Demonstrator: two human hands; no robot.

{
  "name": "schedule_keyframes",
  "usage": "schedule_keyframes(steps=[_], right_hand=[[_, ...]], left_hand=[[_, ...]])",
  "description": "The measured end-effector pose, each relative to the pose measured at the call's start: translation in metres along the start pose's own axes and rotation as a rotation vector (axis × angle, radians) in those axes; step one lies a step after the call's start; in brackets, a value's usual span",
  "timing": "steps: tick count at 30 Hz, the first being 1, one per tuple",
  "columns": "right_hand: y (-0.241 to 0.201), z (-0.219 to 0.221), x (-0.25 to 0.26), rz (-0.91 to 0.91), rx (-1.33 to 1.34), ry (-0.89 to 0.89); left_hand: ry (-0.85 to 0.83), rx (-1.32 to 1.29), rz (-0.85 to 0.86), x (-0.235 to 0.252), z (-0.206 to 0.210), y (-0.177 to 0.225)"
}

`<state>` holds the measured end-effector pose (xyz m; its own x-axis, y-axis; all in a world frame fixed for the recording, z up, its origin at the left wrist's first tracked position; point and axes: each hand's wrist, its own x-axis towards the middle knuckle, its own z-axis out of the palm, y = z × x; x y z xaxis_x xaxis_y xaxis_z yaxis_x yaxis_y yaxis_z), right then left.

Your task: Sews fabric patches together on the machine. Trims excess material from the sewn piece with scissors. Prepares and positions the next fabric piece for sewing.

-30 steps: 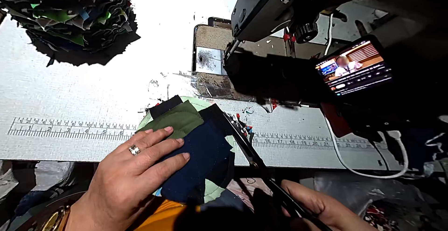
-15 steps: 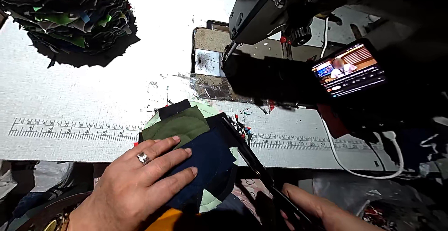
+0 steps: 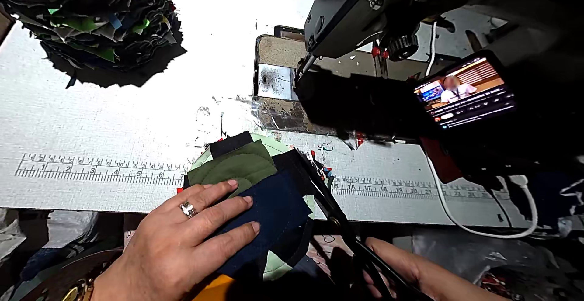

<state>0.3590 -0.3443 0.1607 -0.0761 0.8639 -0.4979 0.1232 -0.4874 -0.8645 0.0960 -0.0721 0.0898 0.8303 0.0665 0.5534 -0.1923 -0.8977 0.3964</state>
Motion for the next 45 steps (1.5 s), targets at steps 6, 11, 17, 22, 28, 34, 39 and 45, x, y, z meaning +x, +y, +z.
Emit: schedule_keyframes(steps=[6,11,17,22,28,34,39,45], right_hand=[[-0.003,0.006,0.001,0.010,0.002,0.069],[-0.004,0.015,0.001,-0.018,0.008,0.114],[-0.008,0.023,0.000,-0.003,0.022,0.181],[-0.007,0.024,-0.001,0.009,0.029,0.184],[-0.007,0.010,-0.001,0.056,-0.067,0.020],[-0.006,0.007,0.005,0.009,-0.080,0.020],[-0.005,0.013,0.004,0.000,0.005,0.087],[-0.010,0.022,0.003,0.028,0.085,0.194]], left_hand=[[0.011,-0.019,-0.002,0.000,-0.001,-0.002],[0.013,-0.018,-0.003,0.003,-0.005,-0.007],[-0.014,0.031,0.004,0.005,-0.009,-0.008],[-0.021,0.173,-0.007,0.004,0.001,0.010],[-0.010,0.094,0.006,0.000,0.007,0.012],[-0.013,0.037,0.052,-0.002,0.007,0.010],[-0.007,0.024,0.035,-0.003,0.008,0.009],[-0.010,0.044,0.016,0.002,0.000,-0.001]])
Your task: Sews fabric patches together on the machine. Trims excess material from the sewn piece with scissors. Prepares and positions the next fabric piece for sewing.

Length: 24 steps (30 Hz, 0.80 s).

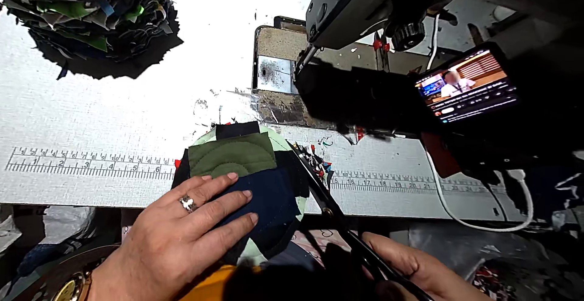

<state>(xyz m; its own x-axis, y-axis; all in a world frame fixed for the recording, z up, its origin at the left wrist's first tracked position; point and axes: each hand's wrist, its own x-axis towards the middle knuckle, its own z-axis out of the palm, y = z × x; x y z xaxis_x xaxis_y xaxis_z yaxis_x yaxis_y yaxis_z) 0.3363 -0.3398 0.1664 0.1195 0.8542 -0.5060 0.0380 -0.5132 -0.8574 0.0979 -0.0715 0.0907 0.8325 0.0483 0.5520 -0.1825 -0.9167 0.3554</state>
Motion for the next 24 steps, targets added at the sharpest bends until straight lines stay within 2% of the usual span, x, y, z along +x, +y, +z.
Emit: schedule_keyframes(steps=[7,13,20,24], right_hand=[[0.009,-0.017,-0.005,0.006,-0.102,-0.199],[0.007,-0.016,-0.004,-0.014,-0.149,-0.201],[0.012,-0.019,0.006,-0.033,-0.043,-0.224],[0.012,-0.014,0.007,-0.046,-0.030,-0.140]], left_hand=[[-0.062,0.150,-0.070,0.008,-0.017,-0.006],[-0.075,0.039,-0.035,0.006,-0.015,-0.005],[-0.100,-0.030,-0.001,0.001,-0.015,-0.008],[-0.084,-0.041,0.005,0.001,-0.014,-0.008]])
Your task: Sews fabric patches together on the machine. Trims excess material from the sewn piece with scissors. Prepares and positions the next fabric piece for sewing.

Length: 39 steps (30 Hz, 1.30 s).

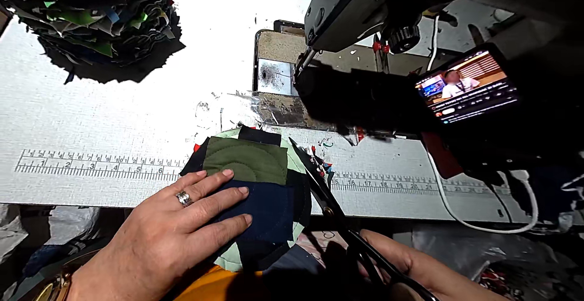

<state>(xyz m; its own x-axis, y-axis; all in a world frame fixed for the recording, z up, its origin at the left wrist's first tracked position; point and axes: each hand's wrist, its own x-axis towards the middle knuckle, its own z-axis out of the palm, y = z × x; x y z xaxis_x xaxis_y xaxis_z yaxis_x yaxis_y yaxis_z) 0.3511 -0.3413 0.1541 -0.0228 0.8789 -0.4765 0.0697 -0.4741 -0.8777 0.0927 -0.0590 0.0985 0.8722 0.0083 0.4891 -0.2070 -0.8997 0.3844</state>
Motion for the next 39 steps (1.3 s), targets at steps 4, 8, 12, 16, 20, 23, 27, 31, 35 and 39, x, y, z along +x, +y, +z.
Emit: schedule_keyframes(steps=[4,8,12,16,20,23,27,31,35,39], right_hand=[[-0.007,0.006,-0.004,0.024,0.012,0.084],[-0.010,0.013,-0.004,0.019,0.025,0.130],[-0.002,0.005,-0.007,0.035,-0.041,0.039],[0.001,0.001,-0.014,0.052,-0.080,-0.027],[-0.004,0.004,-0.013,0.078,-0.139,0.012],[-0.004,0.008,-0.008,0.044,-0.148,0.042],[-0.004,0.013,-0.007,0.019,-0.137,0.087],[-0.007,0.020,-0.008,0.018,-0.122,0.139],[-0.005,0.022,-0.008,0.030,0.001,0.173],[0.000,0.011,-0.012,0.054,-0.030,0.064]], left_hand=[[0.000,0.019,-0.008,0.002,-0.003,-0.003],[-0.043,0.038,-0.010,0.004,-0.008,-0.004],[-0.027,0.140,-0.015,0.003,0.006,0.012],[0.030,0.117,-0.044,-0.001,0.016,0.018],[0.078,0.062,-0.050,-0.001,0.020,0.017],[0.085,0.053,-0.052,-0.001,0.021,0.020],[0.085,0.064,-0.064,-0.002,0.020,0.021],[0.090,0.070,-0.059,-0.002,0.021,0.020],[0.092,0.070,-0.065,-0.002,0.021,0.021],[0.114,0.139,-0.090,-0.002,0.015,0.017]])
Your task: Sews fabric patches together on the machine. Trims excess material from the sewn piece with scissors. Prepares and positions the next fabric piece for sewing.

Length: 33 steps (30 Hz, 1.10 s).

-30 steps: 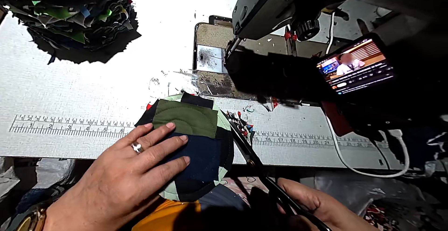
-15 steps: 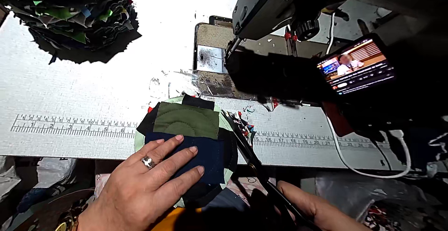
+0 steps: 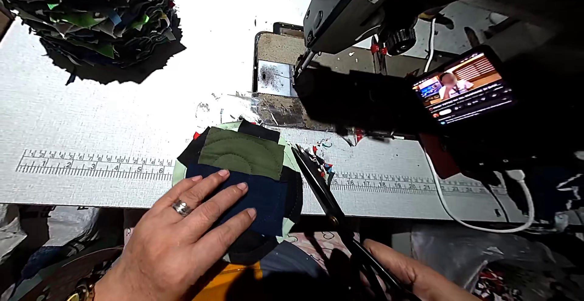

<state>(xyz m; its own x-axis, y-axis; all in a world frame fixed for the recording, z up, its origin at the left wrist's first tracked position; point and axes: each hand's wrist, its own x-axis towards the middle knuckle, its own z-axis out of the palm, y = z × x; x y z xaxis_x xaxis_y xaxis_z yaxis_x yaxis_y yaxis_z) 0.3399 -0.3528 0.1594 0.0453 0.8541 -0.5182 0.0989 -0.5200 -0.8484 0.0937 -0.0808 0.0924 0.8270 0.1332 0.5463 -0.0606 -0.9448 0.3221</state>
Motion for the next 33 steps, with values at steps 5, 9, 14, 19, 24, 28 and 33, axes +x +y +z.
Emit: schedule_keyframes(steps=[5,9,14,19,24,28,33], right_hand=[[-0.001,-0.010,-0.008,0.028,-0.067,-0.108],[-0.001,-0.009,-0.006,0.008,-0.090,-0.100],[-0.002,-0.005,0.006,-0.059,-0.085,-0.070],[-0.001,-0.006,0.011,-0.074,-0.054,-0.082],[0.001,-0.006,0.011,-0.063,0.011,-0.102],[0.002,-0.001,0.011,-0.086,0.017,-0.048],[-0.003,0.010,0.007,-0.082,-0.013,0.072]], left_hand=[[0.019,0.052,-0.034,0.001,-0.010,-0.008],[0.031,-0.045,-0.017,-0.002,-0.006,-0.009],[0.016,-0.105,0.001,-0.006,-0.004,-0.007],[0.004,-0.109,0.008,-0.009,-0.004,-0.007],[0.012,-0.117,0.003,-0.009,-0.004,-0.008],[0.012,-0.131,0.000,-0.010,-0.004,-0.008],[0.014,-0.125,0.010,-0.007,-0.006,-0.013]])
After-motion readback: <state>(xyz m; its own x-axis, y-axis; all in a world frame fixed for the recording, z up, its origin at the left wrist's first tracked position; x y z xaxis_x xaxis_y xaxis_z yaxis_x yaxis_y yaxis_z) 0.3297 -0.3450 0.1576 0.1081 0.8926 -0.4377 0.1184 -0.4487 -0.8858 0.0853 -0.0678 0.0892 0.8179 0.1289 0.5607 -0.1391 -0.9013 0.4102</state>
